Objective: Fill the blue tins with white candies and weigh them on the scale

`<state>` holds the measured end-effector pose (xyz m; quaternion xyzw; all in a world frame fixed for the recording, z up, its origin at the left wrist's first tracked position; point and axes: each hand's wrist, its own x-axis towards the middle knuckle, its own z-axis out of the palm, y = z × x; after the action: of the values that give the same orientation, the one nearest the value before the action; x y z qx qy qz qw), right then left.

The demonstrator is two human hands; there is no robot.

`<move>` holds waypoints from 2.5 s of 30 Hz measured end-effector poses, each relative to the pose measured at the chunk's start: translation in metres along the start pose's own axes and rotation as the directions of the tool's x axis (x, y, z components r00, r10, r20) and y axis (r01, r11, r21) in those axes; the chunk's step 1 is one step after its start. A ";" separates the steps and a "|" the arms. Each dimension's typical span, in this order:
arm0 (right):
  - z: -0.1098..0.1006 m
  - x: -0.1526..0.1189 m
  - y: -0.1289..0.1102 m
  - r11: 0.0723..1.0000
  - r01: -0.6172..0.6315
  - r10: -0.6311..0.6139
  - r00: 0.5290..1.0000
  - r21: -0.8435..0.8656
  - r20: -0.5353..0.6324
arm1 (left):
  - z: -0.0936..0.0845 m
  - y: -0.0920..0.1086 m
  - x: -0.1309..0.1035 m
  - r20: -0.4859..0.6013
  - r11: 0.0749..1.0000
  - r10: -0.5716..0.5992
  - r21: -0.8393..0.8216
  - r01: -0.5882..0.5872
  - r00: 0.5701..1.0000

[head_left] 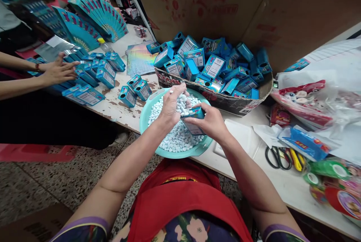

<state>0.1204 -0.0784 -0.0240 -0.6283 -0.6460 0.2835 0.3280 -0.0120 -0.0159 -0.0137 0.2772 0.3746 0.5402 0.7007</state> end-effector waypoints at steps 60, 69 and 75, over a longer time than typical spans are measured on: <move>-0.026 -0.031 0.027 0.938 -0.028 0.104 0.973 0.346 -0.204 | -0.051 -0.033 0.046 0.341 0.040 0.072 0.938 -0.344 0.937; -0.028 -0.041 0.027 0.927 -0.065 0.152 0.965 0.369 -0.213 | -0.065 -0.056 0.017 0.310 -0.145 -0.100 0.935 -0.322 0.945; -0.019 -0.042 0.020 0.939 -0.080 0.145 0.974 0.336 -0.172 | -0.059 -0.029 0.014 0.027 0.720 -0.038 0.694 0.009 0.999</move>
<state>0.1476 -0.1202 -0.0299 -0.6260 -0.5178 0.3423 0.4720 -0.0430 -0.0108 -0.0732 0.5249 0.5393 0.3464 0.5600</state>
